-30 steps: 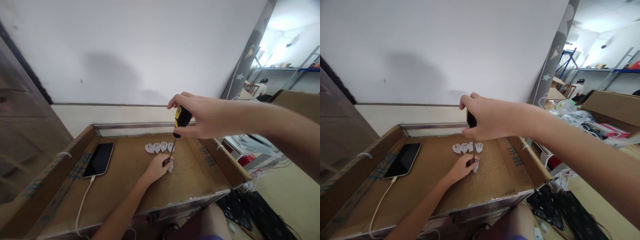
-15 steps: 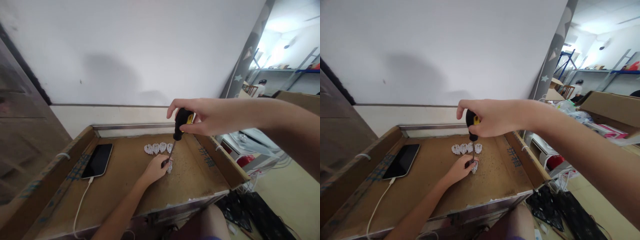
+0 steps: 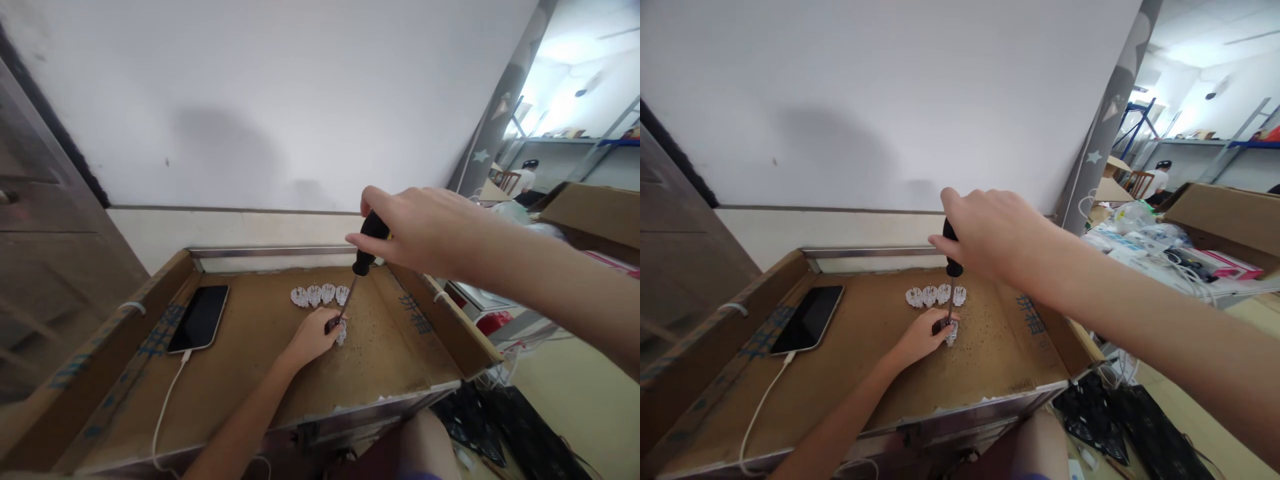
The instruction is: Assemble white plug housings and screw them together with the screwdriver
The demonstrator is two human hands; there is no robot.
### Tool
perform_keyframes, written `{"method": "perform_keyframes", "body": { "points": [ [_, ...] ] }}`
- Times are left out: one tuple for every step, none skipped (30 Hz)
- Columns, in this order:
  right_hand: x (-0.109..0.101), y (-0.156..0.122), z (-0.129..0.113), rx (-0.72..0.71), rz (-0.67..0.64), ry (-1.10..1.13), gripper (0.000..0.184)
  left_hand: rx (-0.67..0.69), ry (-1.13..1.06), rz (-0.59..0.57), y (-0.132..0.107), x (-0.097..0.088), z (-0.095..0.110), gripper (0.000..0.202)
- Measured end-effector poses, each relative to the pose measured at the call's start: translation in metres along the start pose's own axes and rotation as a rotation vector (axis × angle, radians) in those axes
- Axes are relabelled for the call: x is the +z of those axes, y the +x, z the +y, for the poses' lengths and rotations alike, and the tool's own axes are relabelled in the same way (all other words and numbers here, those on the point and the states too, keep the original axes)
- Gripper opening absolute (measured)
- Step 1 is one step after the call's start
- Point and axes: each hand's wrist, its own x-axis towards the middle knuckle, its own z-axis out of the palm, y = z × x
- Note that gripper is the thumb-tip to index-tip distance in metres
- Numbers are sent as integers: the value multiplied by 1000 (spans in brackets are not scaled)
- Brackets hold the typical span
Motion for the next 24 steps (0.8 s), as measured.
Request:
{"method": "perform_keyframes", "body": {
  "points": [
    [-1,-1,-1,-33,-47,68,40,2,-1,2,0,0,0,22],
    [-2,-1,-1,-79,-118,157,40,5,-4,5,0,0,0,22],
    [-4,-2,-2,-124,-189,237,41,9,-8,8,-1,0,0,22],
    [-4,-3,-2,-148,-234,279,40,12,-10,10,-1,0,0,22],
    [-5,-3,-2,-148,-235,266,38,12,-10,11,-1,0,0,22],
    [-4,-3,-3,-125,-194,203,35,7,-8,11,-1,0,0,22],
    [-3,-3,-3,-88,-126,114,36,0,-6,9,-1,0,-1,23],
    [-2,-3,-4,-51,-57,28,39,-8,-5,6,-1,0,-1,23],
    [-1,-3,-3,-30,-9,-25,41,-15,-5,3,-1,0,-1,23],
    [0,-3,-3,-36,5,-26,40,-19,-8,0,-1,0,-1,23],
    [1,-3,-2,-75,-18,28,38,-20,-13,-2,-1,0,-1,23],
    [1,-3,-1,-136,-72,118,37,-18,-19,-3,-1,-1,-1,23],
    [1,-4,0,-200,-130,212,37,-16,-23,-3,0,-1,-1,23],
    [0,-4,0,-246,-170,285,37,-14,-27,-2,0,-1,-1,23],
    [0,-4,-1,-263,-185,316,34,-13,-30,-2,0,-1,0,22],
    [0,-4,-2,-253,-168,295,31,-12,-33,-1,0,-1,0,22],
    [0,-3,-4,-220,-121,230,29,-12,-36,1,0,-1,0,21],
    [1,-3,-6,-171,-64,147,30,-12,-39,3,0,-1,0,21],
    [1,-2,-7,-131,-20,76,34,-12,-41,5,-1,-1,0,21],
    [2,-1,-8,-114,6,41,36,-12,-43,5,-1,-1,0,21],
    [2,0,-7,-127,7,54,37,-13,-44,5,-1,-1,0,22],
    [2,0,-7,-165,-21,111,36,-15,-43,4,-1,-1,0,22],
    [2,0,-6,-213,-71,189,35,-17,-43,3,-1,-1,0,22],
    [2,0,-5,-254,-122,255,35,-18,-41,2,-1,-1,0,23]
  ]
}}
